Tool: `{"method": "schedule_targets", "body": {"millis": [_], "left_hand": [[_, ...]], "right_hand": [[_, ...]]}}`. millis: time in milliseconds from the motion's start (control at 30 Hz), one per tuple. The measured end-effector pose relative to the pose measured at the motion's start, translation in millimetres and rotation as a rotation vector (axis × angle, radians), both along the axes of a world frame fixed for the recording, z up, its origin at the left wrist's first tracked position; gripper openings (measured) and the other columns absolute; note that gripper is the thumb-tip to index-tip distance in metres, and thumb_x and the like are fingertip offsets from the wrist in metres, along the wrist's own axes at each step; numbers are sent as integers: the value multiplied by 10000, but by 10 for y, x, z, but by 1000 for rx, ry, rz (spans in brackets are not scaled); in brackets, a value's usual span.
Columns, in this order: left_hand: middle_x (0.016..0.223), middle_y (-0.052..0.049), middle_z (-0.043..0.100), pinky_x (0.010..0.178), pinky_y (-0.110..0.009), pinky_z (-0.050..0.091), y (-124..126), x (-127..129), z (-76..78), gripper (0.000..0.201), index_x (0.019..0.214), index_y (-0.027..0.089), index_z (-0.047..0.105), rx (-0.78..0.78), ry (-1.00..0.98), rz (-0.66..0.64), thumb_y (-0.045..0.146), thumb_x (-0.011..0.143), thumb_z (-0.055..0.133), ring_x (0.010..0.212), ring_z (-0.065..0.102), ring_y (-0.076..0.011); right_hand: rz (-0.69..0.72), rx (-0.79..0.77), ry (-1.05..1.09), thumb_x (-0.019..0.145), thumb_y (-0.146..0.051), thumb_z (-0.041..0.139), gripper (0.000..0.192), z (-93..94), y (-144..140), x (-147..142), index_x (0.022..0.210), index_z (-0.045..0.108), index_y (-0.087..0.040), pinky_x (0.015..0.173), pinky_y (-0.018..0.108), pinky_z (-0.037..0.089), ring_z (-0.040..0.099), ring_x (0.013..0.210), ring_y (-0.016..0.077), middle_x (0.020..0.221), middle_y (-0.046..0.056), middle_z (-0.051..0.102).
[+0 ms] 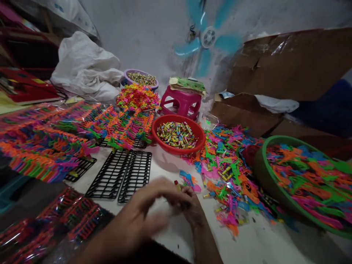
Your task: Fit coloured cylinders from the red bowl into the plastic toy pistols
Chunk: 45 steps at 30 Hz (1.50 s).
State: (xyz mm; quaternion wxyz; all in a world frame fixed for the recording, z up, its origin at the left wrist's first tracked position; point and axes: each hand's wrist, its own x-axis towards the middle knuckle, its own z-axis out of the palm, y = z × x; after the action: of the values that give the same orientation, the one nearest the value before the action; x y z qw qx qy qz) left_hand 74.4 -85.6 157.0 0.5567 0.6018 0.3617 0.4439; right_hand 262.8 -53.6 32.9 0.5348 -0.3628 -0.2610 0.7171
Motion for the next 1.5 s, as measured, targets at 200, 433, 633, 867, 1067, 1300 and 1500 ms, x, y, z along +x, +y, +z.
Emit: {"method": "schedule_targets", "body": {"millis": [200,433,633,867,1067,1300,1500], "left_hand": [[1126,-92,554,818,-366,415,478,64,-685,483,1123,211,516,-677,-147,-309,175,650,611,938,556,-210],[932,-102,629,711,-350,447,351,88,-1109,397,1083,163,528,-915,-386,-653,345,731,550,792,601,-193],[790,-15,632,473,-167,365,280,214,-1138,462,993,199,563,-754,-145,-484,142,555,696,579,558,-92],[845,-48,651,521,-179,403,277,165,-1190,300,919,165,590,-831,-155,-359,250,641,667,620,600,-102],[907,-60,633,766,-335,447,262,195,-1197,373,998,162,544,-860,-425,-356,314,681,667,808,622,-177],[818,-72,669,644,-221,456,242,234,-1253,286,891,115,614,-866,-327,-318,180,628,706,734,626,-147],[759,-61,685,636,-254,476,260,261,-1288,229,825,133,581,-930,-328,-184,183,635,698,641,638,-138]], "right_hand": [[319,213,-109,620,-195,700,147,58,-4,-7,652,564,-151,405,200,482,602,606,124,954,46,571],[805,241,-442,623,-326,696,249,164,118,133,718,590,-121,468,211,488,587,569,95,951,71,583],[750,310,-709,625,-321,696,344,162,154,134,898,592,-140,523,190,457,578,606,100,766,24,629],[549,153,-519,654,-310,674,314,179,82,240,865,518,-137,457,199,448,589,485,109,571,-24,596],[692,185,-506,629,-277,692,334,205,94,151,896,540,-146,442,177,446,592,513,97,704,-4,611],[586,179,-520,596,-227,709,428,219,143,163,980,524,-188,420,164,445,562,524,64,938,22,578],[452,82,-578,600,-298,700,319,208,161,220,833,547,-144,343,155,373,544,437,80,703,-4,615]]}}
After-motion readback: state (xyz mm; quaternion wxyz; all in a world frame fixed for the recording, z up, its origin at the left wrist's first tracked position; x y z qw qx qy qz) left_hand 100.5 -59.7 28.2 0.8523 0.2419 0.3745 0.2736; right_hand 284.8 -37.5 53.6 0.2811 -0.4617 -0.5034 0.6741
